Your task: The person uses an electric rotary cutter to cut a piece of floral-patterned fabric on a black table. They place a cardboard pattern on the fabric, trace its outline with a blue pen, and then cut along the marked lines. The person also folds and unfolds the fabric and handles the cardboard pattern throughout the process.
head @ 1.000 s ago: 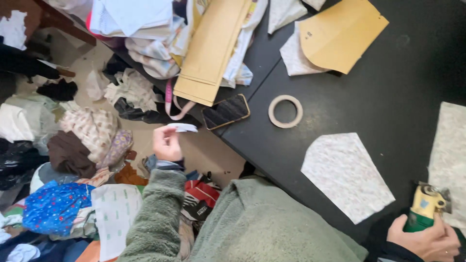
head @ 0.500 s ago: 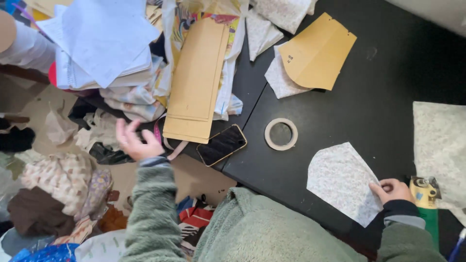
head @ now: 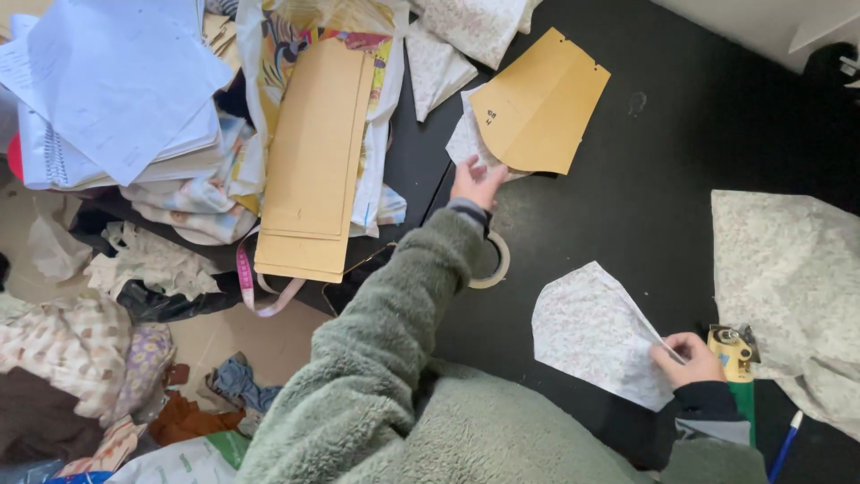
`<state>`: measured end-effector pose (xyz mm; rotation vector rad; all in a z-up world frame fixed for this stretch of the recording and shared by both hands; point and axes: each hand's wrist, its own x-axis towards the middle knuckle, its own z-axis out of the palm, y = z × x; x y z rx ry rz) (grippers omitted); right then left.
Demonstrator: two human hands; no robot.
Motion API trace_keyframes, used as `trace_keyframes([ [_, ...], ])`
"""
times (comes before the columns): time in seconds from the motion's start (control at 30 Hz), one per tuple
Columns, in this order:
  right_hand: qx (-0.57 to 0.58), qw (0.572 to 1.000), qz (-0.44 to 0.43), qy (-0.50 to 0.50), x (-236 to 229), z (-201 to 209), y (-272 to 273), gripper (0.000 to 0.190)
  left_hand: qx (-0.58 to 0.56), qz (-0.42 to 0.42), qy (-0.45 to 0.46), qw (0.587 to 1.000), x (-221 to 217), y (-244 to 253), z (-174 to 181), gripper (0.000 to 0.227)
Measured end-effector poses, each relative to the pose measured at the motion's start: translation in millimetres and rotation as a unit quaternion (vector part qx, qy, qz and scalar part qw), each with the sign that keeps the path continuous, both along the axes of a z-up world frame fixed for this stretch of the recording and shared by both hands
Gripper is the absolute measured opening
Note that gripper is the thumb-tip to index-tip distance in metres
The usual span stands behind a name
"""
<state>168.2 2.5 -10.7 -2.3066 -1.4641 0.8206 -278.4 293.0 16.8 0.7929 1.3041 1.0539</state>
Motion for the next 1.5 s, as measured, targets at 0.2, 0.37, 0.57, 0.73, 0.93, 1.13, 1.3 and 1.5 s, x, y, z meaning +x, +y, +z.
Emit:
trace_keyframes([
  [0.2, 0.155, 0.965, -0.016, 0.212, -115, 173, 52, 0.031, 0.078, 0.071, 0.153, 0.983, 21, 75, -51, 0.064],
  [0.37, 0.101, 0.977, 0.184, -0.037, -166, 281, 82, 0.047, 0.134, 0.04, 0.184, 0.973, 14, -2, 66, 0.023],
  [0.57, 0.109, 0.867, 0.405, 0.269, -168, 329, 85, 0.049, 0.099, -0.063, 0.046, 0.992, -23, -99, 60, 0.028],
  [0.73, 0.174, 0.879, 0.357, 0.264, -207, 343, 109, 0.038, 0.055, -0.165, -0.085, 0.981, -50, -131, 10, 0.034],
  [0.93, 0.174, 0.958, 0.166, 0.153, -196, 249, 132, 0.029, 0.066, -0.247, -0.29, 0.922, -57, -151, -21, 0.038],
  [1.13, 0.171, 0.96, 0.056, 0.212, -160, 211, 103, 0.032, 0.026, -0.287, -0.277, 0.917, -57, -164, -66, 0.044],
  [1.3, 0.162, 0.956, -0.004, 0.244, -111, 176, 65, 0.034, 0.015, -0.266, -0.247, 0.932, -101, -135, -31, 0.048],
  [1.5, 0.182, 0.951, -0.079, 0.236, -52, 139, 19, 0.035, 0.129, -0.122, -0.149, 0.973, -211, -73, -23, 0.046],
])
